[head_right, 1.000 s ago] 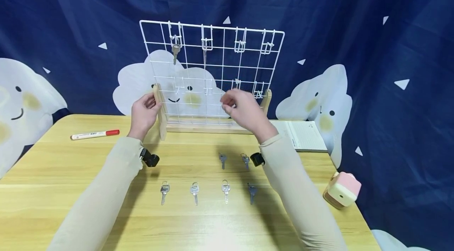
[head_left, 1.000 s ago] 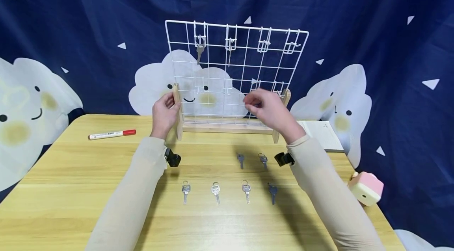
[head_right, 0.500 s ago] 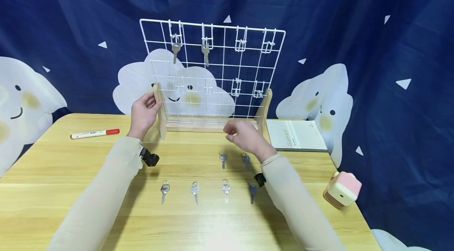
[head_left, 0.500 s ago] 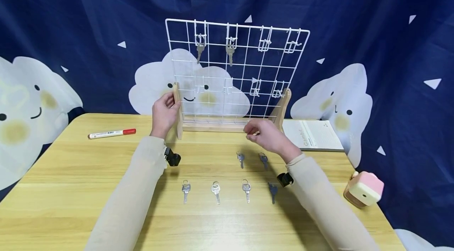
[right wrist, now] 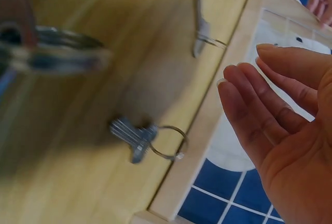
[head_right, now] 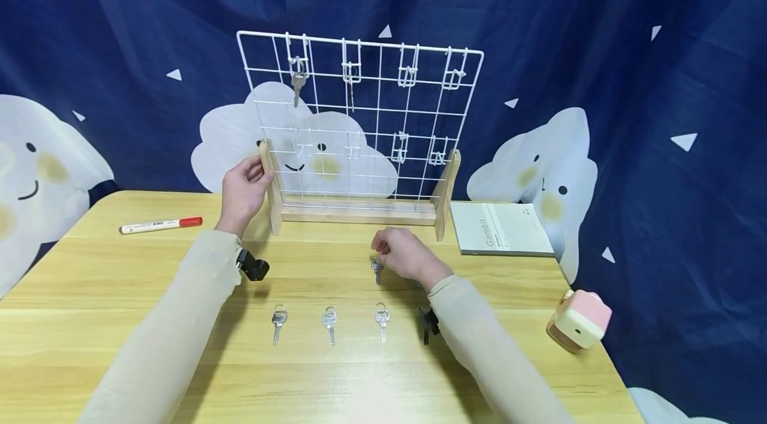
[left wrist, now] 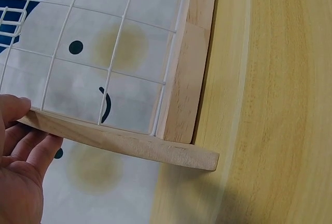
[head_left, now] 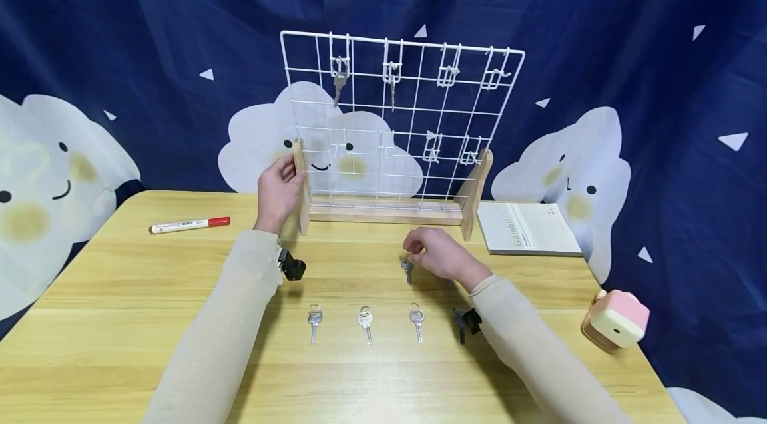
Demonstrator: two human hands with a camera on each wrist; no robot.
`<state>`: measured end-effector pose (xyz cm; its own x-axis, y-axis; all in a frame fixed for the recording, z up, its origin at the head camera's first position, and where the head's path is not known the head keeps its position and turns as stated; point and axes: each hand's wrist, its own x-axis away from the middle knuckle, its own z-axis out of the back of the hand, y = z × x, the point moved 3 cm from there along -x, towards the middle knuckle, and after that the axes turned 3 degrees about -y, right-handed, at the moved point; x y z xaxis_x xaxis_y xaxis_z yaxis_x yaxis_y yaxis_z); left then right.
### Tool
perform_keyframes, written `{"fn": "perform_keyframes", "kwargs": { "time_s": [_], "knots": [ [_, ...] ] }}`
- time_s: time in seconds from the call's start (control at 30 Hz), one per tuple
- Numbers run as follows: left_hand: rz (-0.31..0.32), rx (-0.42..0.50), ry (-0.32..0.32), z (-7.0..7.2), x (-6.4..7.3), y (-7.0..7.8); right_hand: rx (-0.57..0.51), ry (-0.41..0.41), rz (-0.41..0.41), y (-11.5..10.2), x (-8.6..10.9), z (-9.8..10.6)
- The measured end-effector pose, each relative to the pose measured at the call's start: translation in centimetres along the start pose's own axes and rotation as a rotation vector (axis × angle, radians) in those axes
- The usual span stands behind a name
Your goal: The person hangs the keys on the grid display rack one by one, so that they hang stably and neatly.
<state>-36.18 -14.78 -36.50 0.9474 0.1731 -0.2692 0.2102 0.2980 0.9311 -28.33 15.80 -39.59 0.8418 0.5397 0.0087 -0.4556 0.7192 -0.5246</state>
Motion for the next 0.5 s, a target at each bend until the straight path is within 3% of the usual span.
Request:
{"fn": "perform_keyframes", "kwargs": {
  "time_s": [0.5],
  "knots": [
    [-0.019,-0.016,0.003,-0.1,-0.1,-0.1,0.075,-0.004,-0.06,0.4,-1.0,-1.5]
  ]
}}
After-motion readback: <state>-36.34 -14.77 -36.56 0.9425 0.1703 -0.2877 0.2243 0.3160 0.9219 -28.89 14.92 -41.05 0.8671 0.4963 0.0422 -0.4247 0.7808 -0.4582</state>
